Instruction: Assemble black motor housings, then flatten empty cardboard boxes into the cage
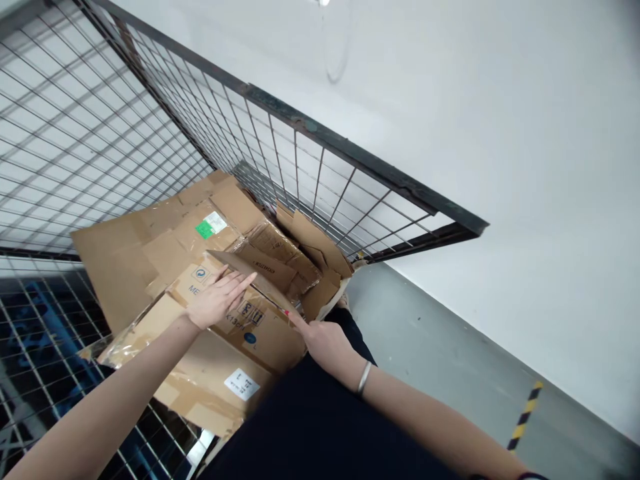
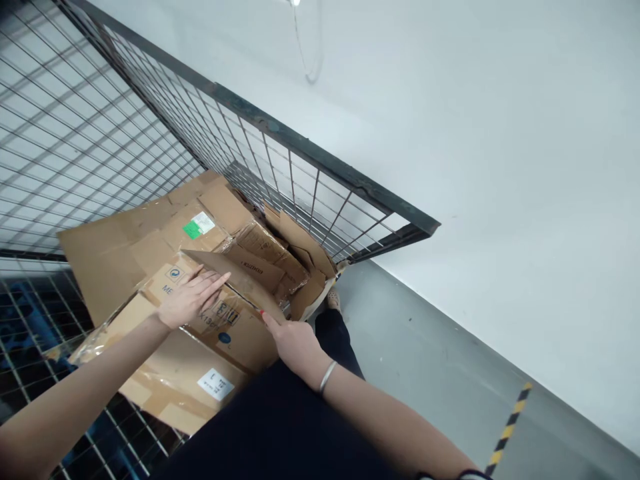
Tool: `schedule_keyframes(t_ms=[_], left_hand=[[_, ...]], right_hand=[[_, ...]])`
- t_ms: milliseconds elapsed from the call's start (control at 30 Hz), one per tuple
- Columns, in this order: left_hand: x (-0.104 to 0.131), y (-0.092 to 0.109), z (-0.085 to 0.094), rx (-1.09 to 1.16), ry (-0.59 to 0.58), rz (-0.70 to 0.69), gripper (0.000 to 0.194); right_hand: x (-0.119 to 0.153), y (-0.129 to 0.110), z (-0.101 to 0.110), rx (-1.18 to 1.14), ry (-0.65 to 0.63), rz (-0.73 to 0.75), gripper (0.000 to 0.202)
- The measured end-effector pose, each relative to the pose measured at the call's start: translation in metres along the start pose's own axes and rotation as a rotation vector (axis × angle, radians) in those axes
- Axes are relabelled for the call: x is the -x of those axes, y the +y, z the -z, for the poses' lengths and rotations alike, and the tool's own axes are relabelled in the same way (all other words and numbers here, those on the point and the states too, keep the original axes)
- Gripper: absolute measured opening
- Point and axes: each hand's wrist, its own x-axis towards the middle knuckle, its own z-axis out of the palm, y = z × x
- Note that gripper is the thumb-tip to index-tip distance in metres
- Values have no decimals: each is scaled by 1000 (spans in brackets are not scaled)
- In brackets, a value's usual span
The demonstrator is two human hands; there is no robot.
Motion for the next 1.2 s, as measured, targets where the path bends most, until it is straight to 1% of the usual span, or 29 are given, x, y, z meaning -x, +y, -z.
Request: schedule_keyframes(t_ms=[100, 167, 233, 333, 433, 533, 700, 767, 867, 967, 1033, 1067, 1100, 1200], left_hand=[[-2, -1, -4, 21, 7, 30, 67], [-4, -1, -6, 16, 16, 21, 67], [-7, 0, -6, 0, 28, -4, 68], [-9, -1, -4, -21, 41, -15, 70], [-6, -1, -4, -20, 40, 5, 72], [-2, -2, -6, -14, 25, 10, 69], [-7, 0, -9, -15, -79, 2, 44], [-11, -1, -10, 1, -92, 10, 39], [-17, -5, -9, 17, -83, -19, 39], [-20, -5, -7, 4, -92, -52, 37], [-23, 7, -6, -25, -98, -14, 34], [-25, 18, -7, -49, -91, 36, 35], [-29, 32, -8, -77, -80, 99, 36], [-43, 81, -15, -143, -41, 307, 44]], right_hand=[[-3, -4, 7, -21, 84, 2, 58], [-14, -7, 9, -23, 136, 13, 56], [-30, -9, 10, -23, 161, 39, 55], [-53, -12, 8, -29, 141, 59, 55], [-60, -13, 5, -35, 96, 58, 55], [-44, -7, -2, -21, 16, 43, 58], [6, 17, -20, 22, -90, -36, 65], [20, 26, -25, 42, -146, -77, 63], [30, 34, -30, 38, -195, -104, 57], [31, 38, -33, 18, -180, -120, 52], [30, 38, -34, 13, -170, -126, 51], [29, 38, -34, 14, -163, -126, 51], [29, 37, -33, 20, -157, -126, 51], [32, 31, -24, 37, -150, -96, 53]])
